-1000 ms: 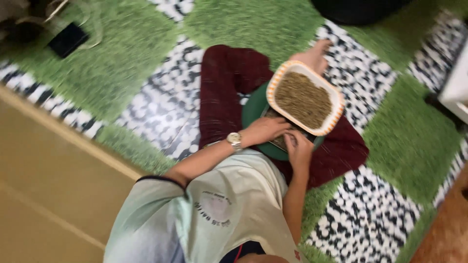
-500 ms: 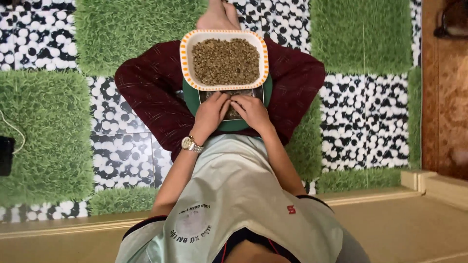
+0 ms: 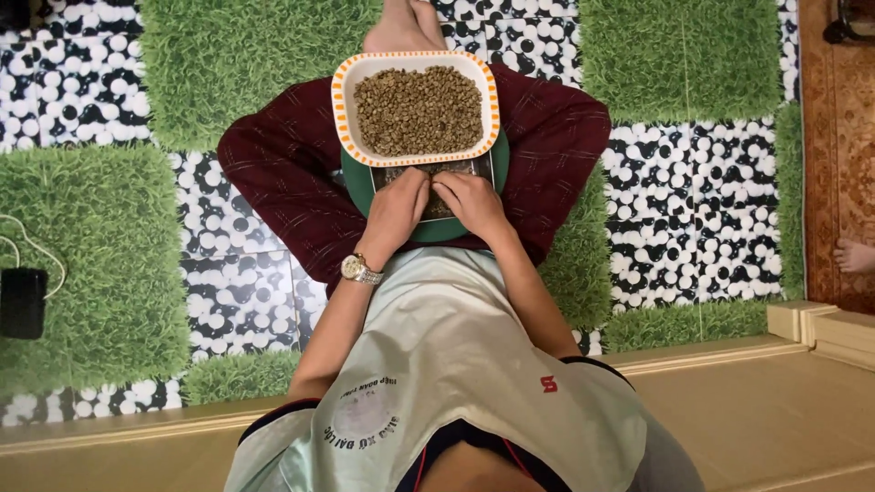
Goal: The person sorts green coffee beans by hand, transferring them from a tray into a bowl in several passes using both hands.
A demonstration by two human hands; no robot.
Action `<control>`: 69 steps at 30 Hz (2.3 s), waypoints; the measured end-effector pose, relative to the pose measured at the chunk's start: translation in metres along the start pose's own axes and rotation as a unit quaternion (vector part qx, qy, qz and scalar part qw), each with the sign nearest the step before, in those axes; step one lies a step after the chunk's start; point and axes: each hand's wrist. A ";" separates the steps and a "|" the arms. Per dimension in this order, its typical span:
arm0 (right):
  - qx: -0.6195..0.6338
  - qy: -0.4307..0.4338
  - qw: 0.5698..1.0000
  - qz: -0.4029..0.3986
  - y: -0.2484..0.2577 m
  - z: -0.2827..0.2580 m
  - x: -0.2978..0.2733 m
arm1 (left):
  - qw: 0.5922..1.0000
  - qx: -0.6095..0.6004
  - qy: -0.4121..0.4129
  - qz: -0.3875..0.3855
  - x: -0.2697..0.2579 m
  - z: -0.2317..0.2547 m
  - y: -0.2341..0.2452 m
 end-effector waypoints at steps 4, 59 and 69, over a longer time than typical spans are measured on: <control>0.008 -0.007 1.000 0.004 -0.001 0.000 -0.002 | 0.999 0.020 0.013 0.030 0.016 -0.008 0.006; -0.105 -0.074 0.986 -0.109 -0.019 0.028 0.008 | 0.979 0.100 0.075 -0.163 0.000 -0.023 -0.019; -0.082 -0.071 0.989 -0.099 -0.009 0.017 0.008 | 0.984 0.089 0.076 -0.137 -0.003 -0.026 -0.020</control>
Point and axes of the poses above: each hand's wrist, its own x-axis towards the middle knuckle, its own y-axis out of the back of the hand, z = x × y, and after that the axes turned 7 degrees about z, right-handed
